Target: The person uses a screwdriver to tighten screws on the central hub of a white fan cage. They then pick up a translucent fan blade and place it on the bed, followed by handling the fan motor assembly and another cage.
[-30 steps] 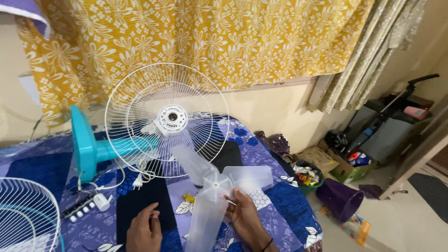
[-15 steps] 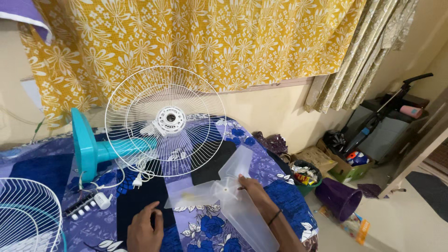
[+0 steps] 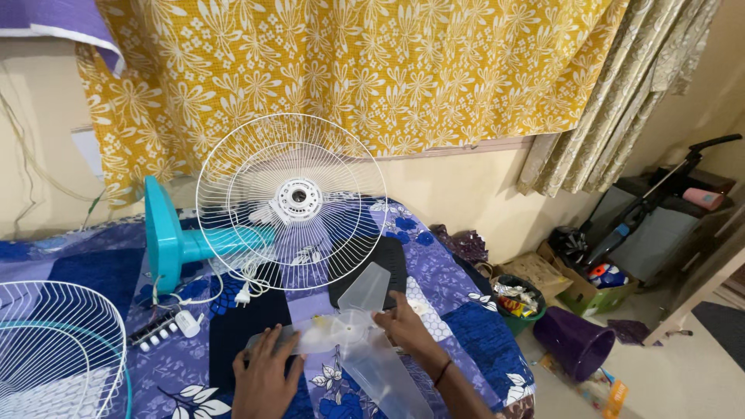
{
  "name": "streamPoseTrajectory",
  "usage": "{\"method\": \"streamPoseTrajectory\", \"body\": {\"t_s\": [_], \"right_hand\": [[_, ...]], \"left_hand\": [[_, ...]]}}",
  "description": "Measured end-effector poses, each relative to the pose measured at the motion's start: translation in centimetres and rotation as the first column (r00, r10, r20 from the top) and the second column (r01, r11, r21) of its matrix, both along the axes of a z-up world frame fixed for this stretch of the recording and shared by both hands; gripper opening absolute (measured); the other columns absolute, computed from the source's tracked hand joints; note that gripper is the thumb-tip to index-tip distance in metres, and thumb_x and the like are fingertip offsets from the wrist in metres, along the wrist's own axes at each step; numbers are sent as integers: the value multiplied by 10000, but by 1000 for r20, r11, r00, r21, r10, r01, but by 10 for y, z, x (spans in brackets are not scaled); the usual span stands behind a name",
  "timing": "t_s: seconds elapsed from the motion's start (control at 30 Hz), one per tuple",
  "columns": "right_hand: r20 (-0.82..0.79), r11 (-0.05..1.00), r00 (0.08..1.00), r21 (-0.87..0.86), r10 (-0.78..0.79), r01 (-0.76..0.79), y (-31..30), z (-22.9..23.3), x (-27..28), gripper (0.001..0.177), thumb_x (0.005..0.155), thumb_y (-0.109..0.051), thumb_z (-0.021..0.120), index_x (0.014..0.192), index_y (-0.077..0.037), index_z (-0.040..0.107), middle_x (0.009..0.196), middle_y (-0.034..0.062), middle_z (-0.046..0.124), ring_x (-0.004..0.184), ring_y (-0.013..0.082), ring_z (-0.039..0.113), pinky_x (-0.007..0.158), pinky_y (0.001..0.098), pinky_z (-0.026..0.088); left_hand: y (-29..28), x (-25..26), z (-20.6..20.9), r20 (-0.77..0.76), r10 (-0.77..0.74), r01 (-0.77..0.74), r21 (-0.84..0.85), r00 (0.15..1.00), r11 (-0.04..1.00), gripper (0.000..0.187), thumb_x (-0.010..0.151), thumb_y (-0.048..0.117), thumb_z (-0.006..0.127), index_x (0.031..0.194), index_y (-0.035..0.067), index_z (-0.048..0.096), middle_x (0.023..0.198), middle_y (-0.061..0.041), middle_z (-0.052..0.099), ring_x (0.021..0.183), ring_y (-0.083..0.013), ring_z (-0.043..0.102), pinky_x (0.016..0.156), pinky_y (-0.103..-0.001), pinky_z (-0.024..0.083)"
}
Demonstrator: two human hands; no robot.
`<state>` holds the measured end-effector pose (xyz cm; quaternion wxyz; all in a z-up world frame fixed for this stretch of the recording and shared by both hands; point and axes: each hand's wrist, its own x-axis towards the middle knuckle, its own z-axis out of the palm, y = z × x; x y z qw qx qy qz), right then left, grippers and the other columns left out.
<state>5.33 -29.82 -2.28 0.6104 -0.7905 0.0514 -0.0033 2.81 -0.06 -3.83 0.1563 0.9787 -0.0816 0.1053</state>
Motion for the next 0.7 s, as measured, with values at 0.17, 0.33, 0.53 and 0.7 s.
{"method": "streamPoseTrajectory", "body": {"t_s": [0.17, 0.33, 0.53, 0.7], "right_hand": [[222, 769, 968, -638, 119, 52, 26, 12, -37, 772, 835, -462, 836, 1418, -90, 491, 1369, 218, 509, 1096, 341, 646, 902, 454, 578], [219, 660, 959, -750, 177, 49, 63, 36, -82, 1003, 650, -434, 916, 1490, -141, 453, 1440, 267, 397, 1197, 480, 572, 916, 505, 545], [176, 735, 984, -662, -36, 145, 69, 68, -95, 907, 699, -440, 826, 1481, -196, 438, 1302, 183, 492, 1080, 394, 661, 901, 486, 580], [272, 701, 954, -657, -125, 279, 35, 76, -87, 900, 672, -437, 825, 1461, -214, 454, 1304, 167, 497, 1068, 378, 668, 868, 482, 590]], "left_hand": [[2, 4, -7, -21, 11, -11, -3, 1000, 1000, 481, 957, 379, 553, 1431, 456, 577, 1572, -11, 416, 1493, -176, 337, 1191, -531, 242], [-2, 0, 6, 3, 33, -34, 74, 999, 997, 489, 964, 362, 533, 1441, 461, 555, 1613, -11, 382, 1509, -203, 269, 1186, -583, 198], [-11, -4, 25, 431, 145, -68, -190, 891, 979, 642, 875, 410, 587, 1473, 207, 468, 1594, -152, 373, 1505, -304, 271, 1112, -639, 250], [-21, 1, 19, 566, 145, 12, -264, 811, 965, 740, 865, 345, 583, 1531, 87, 390, 1613, -223, 355, 1533, -337, 274, 1108, -629, 293]]}}
